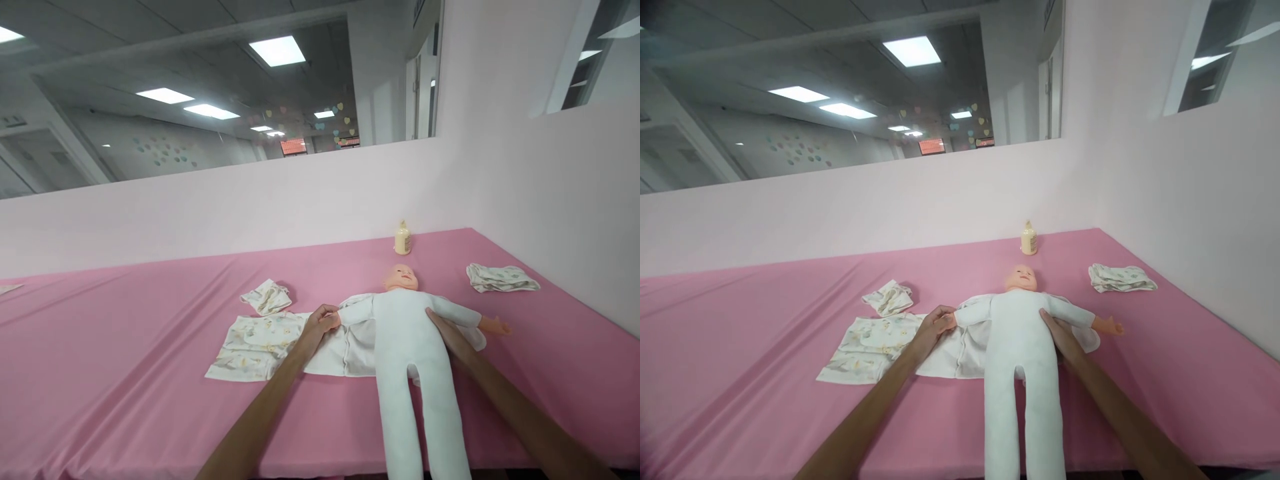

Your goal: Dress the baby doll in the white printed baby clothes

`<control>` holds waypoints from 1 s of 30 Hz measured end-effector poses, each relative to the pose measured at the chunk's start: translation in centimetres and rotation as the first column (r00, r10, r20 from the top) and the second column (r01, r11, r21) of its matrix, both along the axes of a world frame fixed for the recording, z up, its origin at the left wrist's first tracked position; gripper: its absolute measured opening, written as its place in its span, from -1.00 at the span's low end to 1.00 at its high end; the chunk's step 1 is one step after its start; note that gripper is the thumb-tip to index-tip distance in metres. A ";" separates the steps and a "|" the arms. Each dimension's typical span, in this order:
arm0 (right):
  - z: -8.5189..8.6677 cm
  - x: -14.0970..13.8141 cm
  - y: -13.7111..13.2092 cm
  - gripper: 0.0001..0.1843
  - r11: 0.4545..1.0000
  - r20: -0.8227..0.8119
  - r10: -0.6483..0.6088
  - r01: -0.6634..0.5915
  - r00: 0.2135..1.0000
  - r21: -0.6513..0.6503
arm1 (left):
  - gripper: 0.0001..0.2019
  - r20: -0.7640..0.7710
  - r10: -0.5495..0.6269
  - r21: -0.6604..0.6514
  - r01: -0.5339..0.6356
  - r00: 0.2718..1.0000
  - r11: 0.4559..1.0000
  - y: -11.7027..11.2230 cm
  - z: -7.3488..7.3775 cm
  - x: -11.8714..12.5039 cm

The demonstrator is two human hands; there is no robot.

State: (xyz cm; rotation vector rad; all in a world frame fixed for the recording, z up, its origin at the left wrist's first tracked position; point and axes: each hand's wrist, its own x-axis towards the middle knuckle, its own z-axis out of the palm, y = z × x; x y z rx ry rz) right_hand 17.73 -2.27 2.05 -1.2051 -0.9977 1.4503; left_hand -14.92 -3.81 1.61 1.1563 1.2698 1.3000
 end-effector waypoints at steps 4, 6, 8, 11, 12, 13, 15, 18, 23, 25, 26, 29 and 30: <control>0.6 1.8 0.4 -0.56 0.998 0.527 -0.008 -0.025 0.850 0.054 | -0.72 0.140 -0.034 0.024 0.031 0.990 0.999 0.3 -0.4 -0.1; 1.3 2.2 0.9 -0.59 0.978 0.708 -0.156 0.010 0.689 0.206 | -0.73 0.226 -0.056 0.053 0.046 0.972 0.998 0.3 -0.3 0.0; 2.3 1.4 1.5 -0.63 0.927 0.736 -0.301 0.005 0.607 0.375 | -0.71 0.301 -0.068 0.085 0.044 0.951 0.995 0.3 0.1 0.1; 4.0 -2.5 2.5 -0.68 0.816 0.719 -0.268 -0.246 0.641 0.523 | -0.64 0.400 -0.089 0.111 0.048 0.912 0.993 0.0 0.9 0.2; 4.4 -4.3 2.8 -0.69 0.739 0.747 -0.219 -0.393 0.628 0.547 | -0.61 0.425 -0.105 0.107 0.065 0.899 0.992 -0.1 1.2 0.2; 4.6 -6.0 3.1 -0.68 0.649 0.776 -0.186 -0.518 0.602 0.557 | -0.59 0.447 -0.121 0.100 0.085 0.886 0.991 -0.2 1.4 0.2; 4.8 -9.1 3.7 -0.54 0.467 0.856 -0.103 -0.736 0.506 0.491 | -0.56 0.481 -0.136 0.072 0.115 0.866 0.991 -0.4 1.8 0.0; 4.3 -11.7 4.4 -0.50 0.385 0.932 -0.028 -0.857 0.361 0.343 | -0.57 0.442 -0.106 0.022 0.107 0.891 0.994 -0.1 1.3 -0.5; 3.5 -11.7 5.1 -0.63 0.446 0.938 -0.055 -0.832 0.341 0.329 | -0.62 -0.306 0.151 0.099 -0.127 0.940 0.987 1.3 -0.9 -1.7; 3.3 -11.3 5.2 -0.59 0.478 0.922 -0.055 -0.801 0.382 0.361 | -0.64 -0.630 0.229 0.153 -0.170 0.742 0.974 1.8 -1.4 -1.7; 3.3 -11.2 5.3 -0.57 0.491 0.914 -0.054 -0.786 0.402 0.375 | -0.65 -0.731 0.232 0.149 -0.182 0.642 0.972 2.1 -1.5 -1.6; 2.9 -11.1 5.4 -0.52 0.508 0.898 -0.056 -0.761 0.437 0.402 | -0.70 -0.863 0.159 0.058 -0.218 0.479 0.974 2.7 -1.2 -1.1; 2.8 -11.1 5.4 -0.50 0.511 0.896 -0.057 -0.758 0.441 0.406 | -0.71 -0.864 0.118 0.014 -0.211 0.489 0.977 2.9 -1.0 -1.1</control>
